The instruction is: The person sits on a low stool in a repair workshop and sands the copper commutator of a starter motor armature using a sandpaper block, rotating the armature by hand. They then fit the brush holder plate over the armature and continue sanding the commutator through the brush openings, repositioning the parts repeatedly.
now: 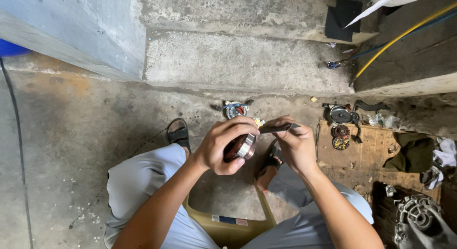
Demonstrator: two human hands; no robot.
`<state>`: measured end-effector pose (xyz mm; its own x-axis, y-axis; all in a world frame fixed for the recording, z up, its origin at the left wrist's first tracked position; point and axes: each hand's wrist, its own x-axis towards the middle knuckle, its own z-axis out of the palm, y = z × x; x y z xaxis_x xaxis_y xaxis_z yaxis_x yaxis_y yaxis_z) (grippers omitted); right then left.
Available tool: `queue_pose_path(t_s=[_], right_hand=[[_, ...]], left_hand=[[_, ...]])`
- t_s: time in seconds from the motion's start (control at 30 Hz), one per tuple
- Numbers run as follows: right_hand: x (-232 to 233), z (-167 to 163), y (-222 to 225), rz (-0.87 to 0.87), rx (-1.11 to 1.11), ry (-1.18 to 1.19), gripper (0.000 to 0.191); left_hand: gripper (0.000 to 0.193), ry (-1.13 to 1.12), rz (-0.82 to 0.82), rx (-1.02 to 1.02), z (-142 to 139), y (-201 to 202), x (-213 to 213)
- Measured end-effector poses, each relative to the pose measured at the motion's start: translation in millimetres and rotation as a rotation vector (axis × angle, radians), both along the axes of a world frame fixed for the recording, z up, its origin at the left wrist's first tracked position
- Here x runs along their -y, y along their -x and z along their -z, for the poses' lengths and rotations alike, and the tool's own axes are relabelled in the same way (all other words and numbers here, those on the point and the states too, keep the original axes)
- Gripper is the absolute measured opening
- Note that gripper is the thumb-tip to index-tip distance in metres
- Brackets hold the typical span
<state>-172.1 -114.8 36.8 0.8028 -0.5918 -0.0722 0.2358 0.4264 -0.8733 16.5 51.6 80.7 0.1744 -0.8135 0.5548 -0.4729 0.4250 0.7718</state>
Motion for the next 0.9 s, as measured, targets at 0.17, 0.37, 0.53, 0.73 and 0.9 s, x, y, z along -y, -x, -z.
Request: queue_pose_path(t_s=[0.17,0.37,0.53,0.73,0.9], right_hand=[[-10,-20,3,0.047,-0.093,0.554,0.015],[-24,-47,0,0.133,0.15,1.533,0.021],[-25,-55,-2,0.091,0.197,1.642,0.025],[-26,-41,-1,0.142,0.163,1.628,0.024],[-27,-41,2,0.166,0.135,1.595,0.03]], left_hand=[[0.052,-0.01,-0.031,0.013,2,0,2],[0.051,-0.078,-0.089,0.027,4,3,2],[0.051,-0.089,-0.12,0.02,5,4,4],[0.05,-0.067,-0.105,0.011,2,3,3],[0.049,-0.038,-0.095,0.044,-1,3,2]])
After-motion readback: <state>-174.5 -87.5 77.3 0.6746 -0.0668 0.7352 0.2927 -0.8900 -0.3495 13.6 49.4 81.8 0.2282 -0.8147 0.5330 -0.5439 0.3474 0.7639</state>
